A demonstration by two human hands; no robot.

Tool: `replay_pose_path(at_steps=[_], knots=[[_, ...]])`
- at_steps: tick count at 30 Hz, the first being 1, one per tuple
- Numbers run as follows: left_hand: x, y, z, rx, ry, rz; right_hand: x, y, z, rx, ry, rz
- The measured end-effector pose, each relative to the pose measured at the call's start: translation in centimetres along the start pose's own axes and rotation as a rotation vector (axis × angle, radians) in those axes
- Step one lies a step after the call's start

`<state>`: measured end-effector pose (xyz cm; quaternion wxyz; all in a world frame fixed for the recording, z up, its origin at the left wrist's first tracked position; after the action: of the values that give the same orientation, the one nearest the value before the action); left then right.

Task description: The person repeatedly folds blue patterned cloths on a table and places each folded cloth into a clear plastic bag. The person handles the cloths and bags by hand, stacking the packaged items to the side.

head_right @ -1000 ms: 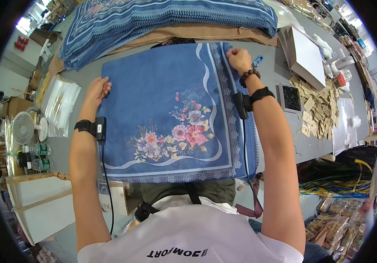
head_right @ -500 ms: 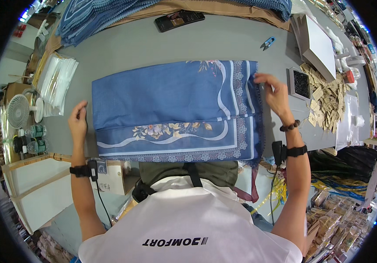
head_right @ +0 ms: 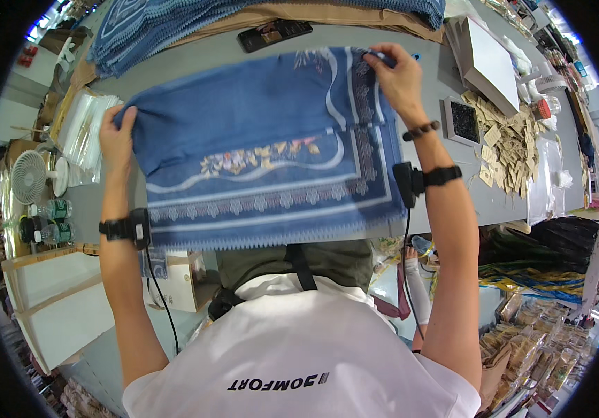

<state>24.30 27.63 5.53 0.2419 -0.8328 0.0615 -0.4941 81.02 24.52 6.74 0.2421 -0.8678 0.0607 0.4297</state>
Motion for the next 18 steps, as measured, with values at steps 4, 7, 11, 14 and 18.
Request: replay_pose_path(at_steps=[4,7,11,14,18], knots=[[2.8,6.8,-5.3,0.069,0.11,0.218,-1.9,7.2,-5.0,-0.04,-0.126,0.01],[1.4,13.7,-8.9,-0.088,0.17,-0.021,-0.9,13.5,-6.4,-0.281,-0.089,0.159],[0.6,21.0,-8.4,-0.277,0.041,-0.194,-0.9,19.1,-6.7,-0.651,0.161,-0.007],[2.6,22.0,-7.8,-0.295,-0.693,0.008,-0.8,19.6,-7.4,-0.602,0.039,0.026],[3.1,19.2,-5.9,-0.2,-0.215,-0.564,1.4,18.0,-7.7,-0.199,0.166,0.235]])
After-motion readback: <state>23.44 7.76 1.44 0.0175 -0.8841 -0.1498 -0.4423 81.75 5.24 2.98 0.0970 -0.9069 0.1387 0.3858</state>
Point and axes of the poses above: each hand's wrist, its own y-axis away from the middle knuckle, its own z-axis out of the palm, x = y × z, the point moved 5 cm from there along -y, towards the middle knuckle, and after that the axes turned 9 degrees about z, right-handed, at the moved point
